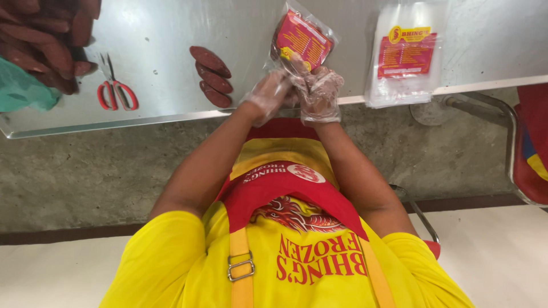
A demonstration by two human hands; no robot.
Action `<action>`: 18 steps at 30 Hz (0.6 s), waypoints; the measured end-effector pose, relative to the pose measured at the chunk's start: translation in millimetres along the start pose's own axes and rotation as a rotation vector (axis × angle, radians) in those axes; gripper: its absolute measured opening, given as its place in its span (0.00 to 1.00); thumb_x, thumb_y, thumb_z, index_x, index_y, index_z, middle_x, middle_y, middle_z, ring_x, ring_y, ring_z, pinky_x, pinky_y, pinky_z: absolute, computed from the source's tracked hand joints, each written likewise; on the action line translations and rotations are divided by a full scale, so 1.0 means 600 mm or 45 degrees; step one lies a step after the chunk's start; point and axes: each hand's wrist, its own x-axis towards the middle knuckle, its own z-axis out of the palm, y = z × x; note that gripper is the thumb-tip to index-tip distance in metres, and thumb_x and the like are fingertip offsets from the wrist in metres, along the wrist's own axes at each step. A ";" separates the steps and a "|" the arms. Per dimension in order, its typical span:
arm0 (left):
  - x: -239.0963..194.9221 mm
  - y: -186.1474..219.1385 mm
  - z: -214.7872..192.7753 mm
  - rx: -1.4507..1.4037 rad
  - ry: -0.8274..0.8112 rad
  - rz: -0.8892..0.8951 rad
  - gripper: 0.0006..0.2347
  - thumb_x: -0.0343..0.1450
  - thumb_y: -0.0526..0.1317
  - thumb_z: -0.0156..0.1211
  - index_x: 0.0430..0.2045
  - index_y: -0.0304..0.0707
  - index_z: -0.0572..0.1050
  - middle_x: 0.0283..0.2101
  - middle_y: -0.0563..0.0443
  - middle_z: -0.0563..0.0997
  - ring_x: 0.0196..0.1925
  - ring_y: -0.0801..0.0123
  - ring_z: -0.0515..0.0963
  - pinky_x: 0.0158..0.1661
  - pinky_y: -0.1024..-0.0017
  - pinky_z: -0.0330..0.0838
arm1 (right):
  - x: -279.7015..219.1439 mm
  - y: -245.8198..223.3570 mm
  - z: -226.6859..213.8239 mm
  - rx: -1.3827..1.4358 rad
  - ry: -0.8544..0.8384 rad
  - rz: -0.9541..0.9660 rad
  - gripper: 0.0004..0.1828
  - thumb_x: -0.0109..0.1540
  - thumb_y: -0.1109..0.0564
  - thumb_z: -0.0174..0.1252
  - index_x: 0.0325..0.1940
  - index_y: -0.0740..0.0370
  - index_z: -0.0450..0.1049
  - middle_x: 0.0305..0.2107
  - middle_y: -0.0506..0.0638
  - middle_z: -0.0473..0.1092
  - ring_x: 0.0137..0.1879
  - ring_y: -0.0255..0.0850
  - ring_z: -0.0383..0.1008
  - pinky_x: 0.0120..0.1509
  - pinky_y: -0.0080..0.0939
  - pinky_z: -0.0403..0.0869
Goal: The person picks up sausages and places them into plastic bags by hand on a metal table.
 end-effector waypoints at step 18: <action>-0.217 0.047 -0.188 0.890 0.471 -0.107 0.12 0.72 0.44 0.63 0.44 0.37 0.74 0.50 0.38 0.76 0.63 0.45 0.70 0.62 0.50 0.66 | 0.011 -0.010 0.032 -0.119 0.168 -0.011 0.39 0.57 0.62 0.66 0.72 0.43 0.71 0.30 0.52 0.69 0.37 0.51 0.72 0.45 0.55 0.70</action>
